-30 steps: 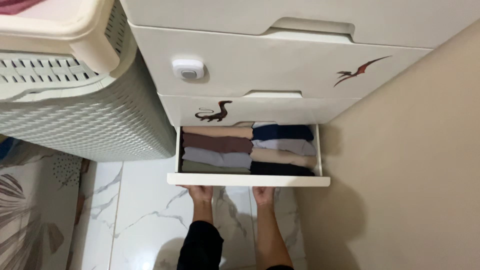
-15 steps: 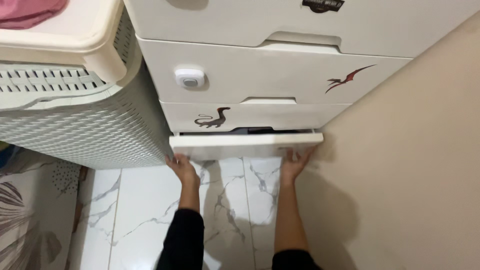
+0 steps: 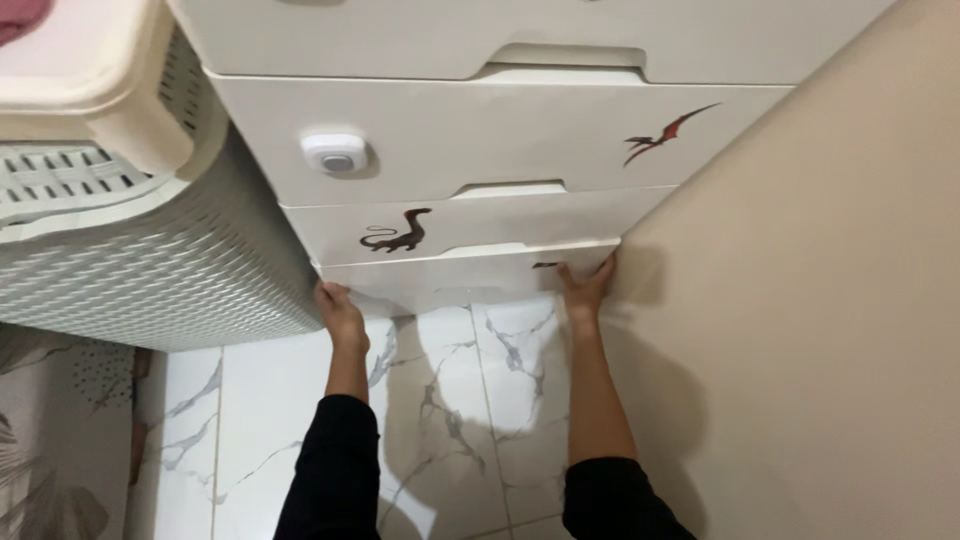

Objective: The person opens multiple drawers of a white dresser, removes folded clothes, and places them on top of the dresser. They then open other drawers, take out additional folded garments, and place them on the dresser. The person continues to open drawers, remove clothes, and place them on the dresser, organizing the contents.

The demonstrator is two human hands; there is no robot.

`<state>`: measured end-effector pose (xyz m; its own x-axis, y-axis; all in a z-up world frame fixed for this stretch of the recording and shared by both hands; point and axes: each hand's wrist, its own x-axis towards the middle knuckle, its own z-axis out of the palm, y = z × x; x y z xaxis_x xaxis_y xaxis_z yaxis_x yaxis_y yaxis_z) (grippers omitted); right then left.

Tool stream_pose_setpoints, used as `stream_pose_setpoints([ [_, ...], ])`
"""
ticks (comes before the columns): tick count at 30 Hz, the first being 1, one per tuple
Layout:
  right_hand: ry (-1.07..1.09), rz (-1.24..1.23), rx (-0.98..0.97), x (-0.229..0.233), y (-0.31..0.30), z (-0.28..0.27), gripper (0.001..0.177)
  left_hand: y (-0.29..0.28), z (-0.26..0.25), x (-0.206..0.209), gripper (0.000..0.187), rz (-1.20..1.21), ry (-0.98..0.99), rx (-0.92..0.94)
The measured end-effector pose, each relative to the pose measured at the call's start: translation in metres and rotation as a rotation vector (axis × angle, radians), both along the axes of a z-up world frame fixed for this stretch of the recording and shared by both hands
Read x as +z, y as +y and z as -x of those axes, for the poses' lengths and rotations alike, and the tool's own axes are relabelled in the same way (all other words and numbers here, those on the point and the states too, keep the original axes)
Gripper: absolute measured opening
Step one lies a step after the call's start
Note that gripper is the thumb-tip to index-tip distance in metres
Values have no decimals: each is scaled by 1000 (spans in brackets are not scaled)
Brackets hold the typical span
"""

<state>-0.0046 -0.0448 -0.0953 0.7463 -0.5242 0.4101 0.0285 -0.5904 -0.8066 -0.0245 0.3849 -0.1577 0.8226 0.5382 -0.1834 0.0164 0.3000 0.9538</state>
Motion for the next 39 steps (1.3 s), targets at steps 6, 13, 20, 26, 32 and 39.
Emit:
stream_pose_setpoints([
  [6, -106, -240, 52, -6, 9, 6, 107, -2, 21, 36, 63, -360, 9, 31],
  [13, -98, -654, 81, -15, 11, 75, 94, -16, 74, 37, 48, -275, 96, 87],
  [20, -332, -1632, 340, -72, 55, 92, 75, -42, 113, 30, 53, -199, 119, 192],
  [26, -556, -1912, 351, -74, 51, 67, 70, -38, 111, 24, 57, -310, 2, 120],
  [32, -656, -1854, 335, -75, 47, 58, 44, -35, 110, -4, 61, -236, -36, 34],
  [39, -651, -2004, 269, -85, 43, 39, 28, -34, 103, -28, 64, -372, -67, 0],
])
